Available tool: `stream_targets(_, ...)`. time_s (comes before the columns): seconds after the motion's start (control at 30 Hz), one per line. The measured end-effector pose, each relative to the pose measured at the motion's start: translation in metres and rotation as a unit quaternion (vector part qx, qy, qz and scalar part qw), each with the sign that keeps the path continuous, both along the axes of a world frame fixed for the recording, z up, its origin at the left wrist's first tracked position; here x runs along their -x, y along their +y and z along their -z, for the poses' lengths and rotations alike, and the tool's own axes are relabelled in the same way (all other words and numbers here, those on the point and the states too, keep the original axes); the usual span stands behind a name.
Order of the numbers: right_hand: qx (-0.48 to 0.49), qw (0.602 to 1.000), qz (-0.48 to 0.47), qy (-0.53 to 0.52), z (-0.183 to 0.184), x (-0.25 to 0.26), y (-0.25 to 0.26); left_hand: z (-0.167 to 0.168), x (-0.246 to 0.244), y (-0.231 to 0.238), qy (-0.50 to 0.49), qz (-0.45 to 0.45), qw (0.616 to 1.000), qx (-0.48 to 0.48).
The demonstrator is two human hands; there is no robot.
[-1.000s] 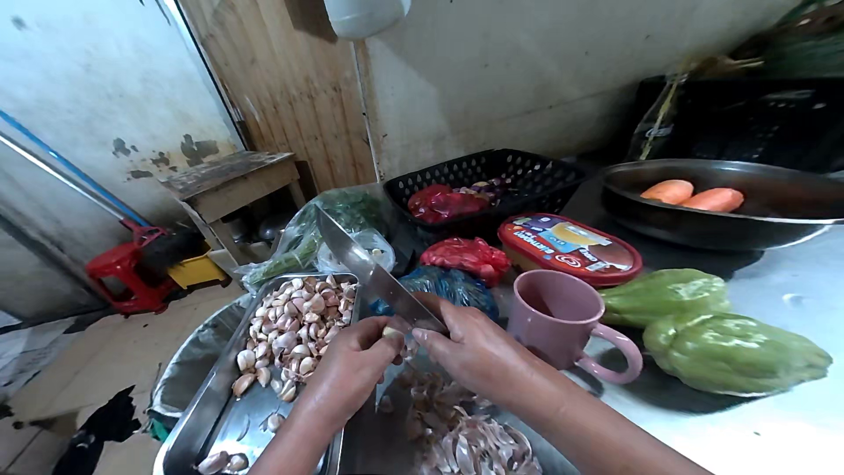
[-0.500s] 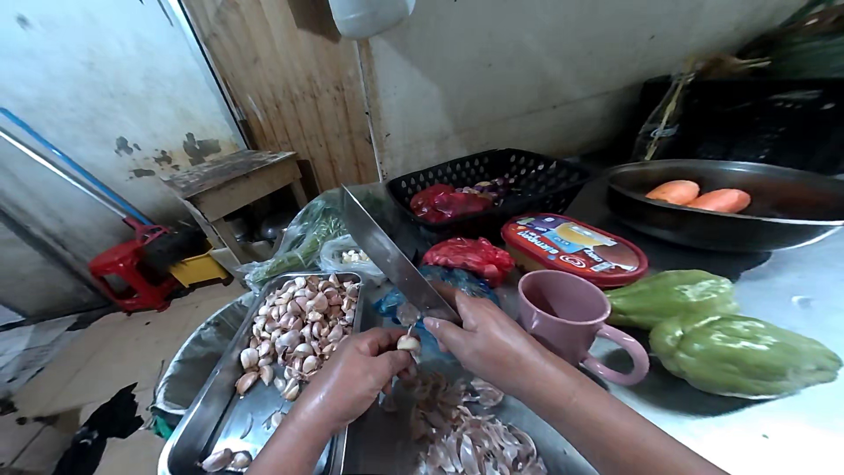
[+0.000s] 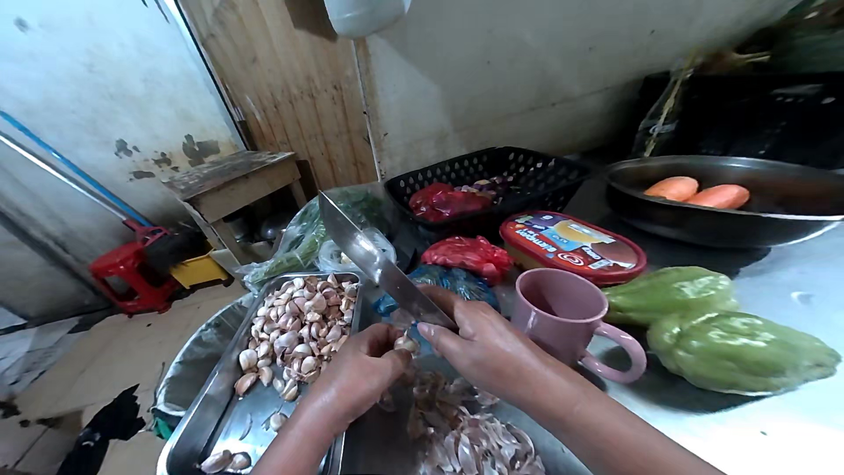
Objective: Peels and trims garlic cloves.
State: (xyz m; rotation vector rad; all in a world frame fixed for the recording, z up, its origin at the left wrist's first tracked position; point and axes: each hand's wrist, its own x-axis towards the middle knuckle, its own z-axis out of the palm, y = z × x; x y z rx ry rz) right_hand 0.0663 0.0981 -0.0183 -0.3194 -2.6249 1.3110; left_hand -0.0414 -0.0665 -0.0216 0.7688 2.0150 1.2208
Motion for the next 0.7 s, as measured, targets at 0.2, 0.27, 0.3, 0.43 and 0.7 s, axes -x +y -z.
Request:
stream_targets(0.2, -0.001, 1.000, -0.007, 0.016, 0.0022, 0.0002, -0.0002, 0.0054, 0.0020, -0.0008, -0.148, -0.033, 0.978, -0.144)
stream_targets(0.27, -0.002, 1.000, -0.002, 0.026, 0.0033, -0.0002, -0.0002, 0.0044, 0.0003, -0.0002, -0.121, -0.043, 0.983, -0.129)
stream_targets(0.3, -0.002, 0.999, 0.002, 0.033, 0.0039, -0.0005, -0.0002, 0.0048, -0.0002, -0.0001, -0.077, -0.040, 0.991, -0.104)
stream_targets(0.43, -0.011, 0.999, 0.006, 0.037, 0.0040, -0.0008, 0.0003, 0.0009, -0.0033, 0.0009, 0.141, -0.003, 0.989, 0.040)
stream_targets(0.7, -0.007, 0.999, -0.005, 0.031, 0.0059, 0.0007, -0.0016, 0.0020, -0.0026, 0.0031, 0.227, 0.006, 0.969, 0.101)
